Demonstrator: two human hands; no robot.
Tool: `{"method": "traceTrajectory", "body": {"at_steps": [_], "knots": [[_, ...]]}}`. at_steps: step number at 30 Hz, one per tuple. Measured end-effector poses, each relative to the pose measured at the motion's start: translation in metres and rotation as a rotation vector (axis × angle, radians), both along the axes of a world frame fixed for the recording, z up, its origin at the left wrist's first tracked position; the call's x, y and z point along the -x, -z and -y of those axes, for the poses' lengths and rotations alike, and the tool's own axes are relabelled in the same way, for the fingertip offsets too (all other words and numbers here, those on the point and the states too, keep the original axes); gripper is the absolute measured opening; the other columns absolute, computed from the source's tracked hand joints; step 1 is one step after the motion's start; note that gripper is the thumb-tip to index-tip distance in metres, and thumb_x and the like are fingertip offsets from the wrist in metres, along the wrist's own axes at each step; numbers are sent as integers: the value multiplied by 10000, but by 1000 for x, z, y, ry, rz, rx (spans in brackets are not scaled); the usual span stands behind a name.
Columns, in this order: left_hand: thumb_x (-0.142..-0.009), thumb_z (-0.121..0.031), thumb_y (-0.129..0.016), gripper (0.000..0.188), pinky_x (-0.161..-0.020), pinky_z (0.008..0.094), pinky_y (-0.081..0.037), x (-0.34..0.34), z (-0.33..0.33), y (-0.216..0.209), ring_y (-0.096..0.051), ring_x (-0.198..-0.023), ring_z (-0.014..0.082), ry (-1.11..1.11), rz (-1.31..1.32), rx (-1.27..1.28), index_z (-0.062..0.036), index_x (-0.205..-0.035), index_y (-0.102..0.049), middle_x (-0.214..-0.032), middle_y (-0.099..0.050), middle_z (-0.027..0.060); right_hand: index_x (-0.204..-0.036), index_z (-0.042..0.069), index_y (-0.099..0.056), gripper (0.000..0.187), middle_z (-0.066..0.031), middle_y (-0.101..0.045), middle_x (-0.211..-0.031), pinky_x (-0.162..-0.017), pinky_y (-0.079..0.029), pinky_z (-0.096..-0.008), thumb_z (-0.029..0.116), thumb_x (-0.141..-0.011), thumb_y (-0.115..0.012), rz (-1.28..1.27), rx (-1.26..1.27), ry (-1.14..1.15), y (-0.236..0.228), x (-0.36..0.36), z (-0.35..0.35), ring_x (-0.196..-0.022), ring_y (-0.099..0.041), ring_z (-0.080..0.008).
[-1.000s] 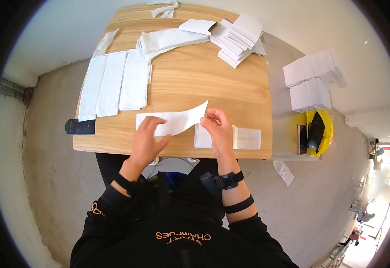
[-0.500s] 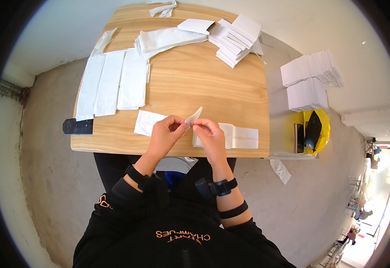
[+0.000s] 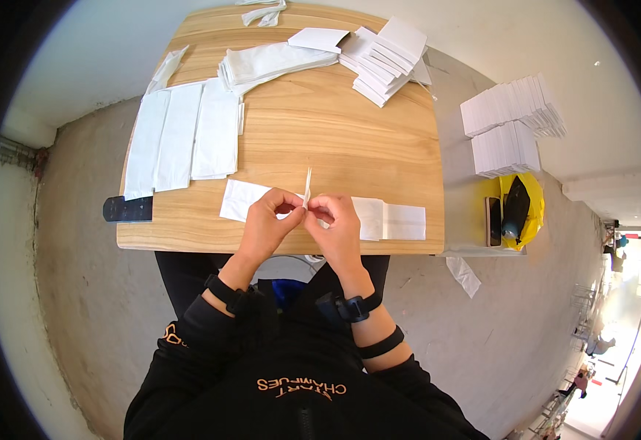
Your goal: Folding long white foam or plastic strips into uniform rectangular shapes on a table.
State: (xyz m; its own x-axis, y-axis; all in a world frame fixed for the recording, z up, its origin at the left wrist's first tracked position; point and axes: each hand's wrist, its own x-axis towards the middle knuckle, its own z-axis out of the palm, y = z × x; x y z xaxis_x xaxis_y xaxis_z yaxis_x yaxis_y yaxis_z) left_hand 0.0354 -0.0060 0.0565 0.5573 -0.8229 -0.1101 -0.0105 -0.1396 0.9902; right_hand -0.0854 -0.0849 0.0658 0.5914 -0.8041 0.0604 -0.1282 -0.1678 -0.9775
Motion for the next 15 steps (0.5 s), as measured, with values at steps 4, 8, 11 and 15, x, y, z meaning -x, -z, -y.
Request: {"method": "traceTrajectory", "body": {"at_steps": [4, 8, 11, 15], "knots": [[-836, -54, -661, 101, -725, 242, -498, 1, -1, -1, -625, -782, 110, -34, 20, -17, 16, -893, -615, -824, -653, 51, -964, -20, -614, 156, -87, -560, -994, -836, -536, -284, -25, -814, -656, 15, -4, 52, 6, -5, -1, -911, -634, -170], [-853, -57, -642, 85, -697, 226, -481, -8, -7, 8, -603, -755, 84, -125, -29, -64, 4, -895, -600, -802, -636, 29, -952, -27, -622, 131, -88, -615, -965, -779, -530, -267, 8, -830, -657, 71, -145, 95, 9, -8, 3, -864, -660, -166], [-875, -68, -624, 85, -673, 215, -466, -11, -10, 8, -578, -744, 60, -136, -84, -3, 0, -908, -584, -802, -625, 15, -946, -29, -632, 135, -100, -628, -968, -751, -533, -268, 32, -831, -666, 53, -209, 98, 7, -7, 7, -874, -674, -182], [-892, -72, -613, 95, -669, 204, -459, -9, -8, 3, -563, -752, 49, -153, -179, 68, 4, -921, -565, -821, -618, 11, -964, -30, -638, 156, -89, -636, -958, -736, -527, -260, 67, -844, -662, 26, -292, 105, 12, -6, 11, -842, -668, -162]]}}
